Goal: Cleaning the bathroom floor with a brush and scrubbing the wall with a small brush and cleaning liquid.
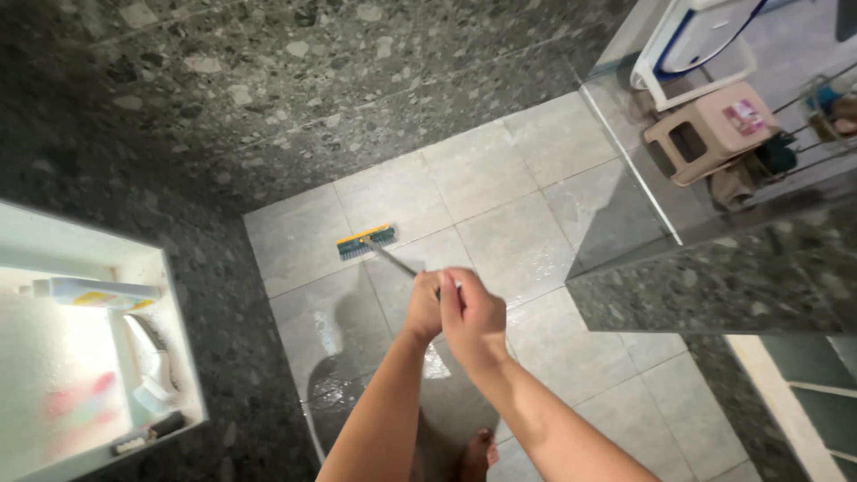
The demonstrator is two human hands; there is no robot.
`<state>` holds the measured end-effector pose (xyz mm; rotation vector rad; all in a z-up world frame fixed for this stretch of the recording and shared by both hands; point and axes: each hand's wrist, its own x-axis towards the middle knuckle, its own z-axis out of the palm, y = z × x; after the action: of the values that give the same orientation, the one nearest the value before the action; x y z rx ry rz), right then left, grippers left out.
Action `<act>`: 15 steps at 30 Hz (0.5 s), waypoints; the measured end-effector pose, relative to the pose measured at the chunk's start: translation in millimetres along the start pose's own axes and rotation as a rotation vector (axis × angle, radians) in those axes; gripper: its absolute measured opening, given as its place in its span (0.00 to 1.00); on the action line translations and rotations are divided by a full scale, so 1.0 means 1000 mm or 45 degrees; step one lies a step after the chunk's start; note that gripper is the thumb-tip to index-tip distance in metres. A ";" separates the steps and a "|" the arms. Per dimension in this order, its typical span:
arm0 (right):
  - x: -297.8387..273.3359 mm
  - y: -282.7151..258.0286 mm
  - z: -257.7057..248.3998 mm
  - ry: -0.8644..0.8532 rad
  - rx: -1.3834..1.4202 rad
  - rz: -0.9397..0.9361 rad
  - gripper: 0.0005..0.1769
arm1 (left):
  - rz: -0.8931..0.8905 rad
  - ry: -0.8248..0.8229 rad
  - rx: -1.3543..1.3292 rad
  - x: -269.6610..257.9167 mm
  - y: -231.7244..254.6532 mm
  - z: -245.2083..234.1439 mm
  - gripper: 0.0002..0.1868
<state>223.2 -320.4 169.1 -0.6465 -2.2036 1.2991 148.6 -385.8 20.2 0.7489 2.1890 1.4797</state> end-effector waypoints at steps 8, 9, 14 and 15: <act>0.055 -0.029 0.108 0.167 -0.005 -0.267 0.05 | 0.117 0.106 -0.071 0.066 -0.036 -0.096 0.13; 0.058 -0.029 0.119 0.189 -0.025 -0.308 0.05 | 0.042 0.050 -0.124 0.071 -0.043 -0.103 0.14; 0.087 -0.026 0.165 0.144 -0.058 -0.332 0.04 | -0.057 0.178 0.295 0.097 -0.090 -0.126 0.11; 0.091 -0.024 0.171 0.110 -0.061 -0.344 0.04 | -0.105 0.327 0.131 0.095 -0.099 -0.126 0.17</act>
<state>42.4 -386.2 134.6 -0.3966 -2.1688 1.0647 -20.2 -446.5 -28.1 0.5161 2.4700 1.5019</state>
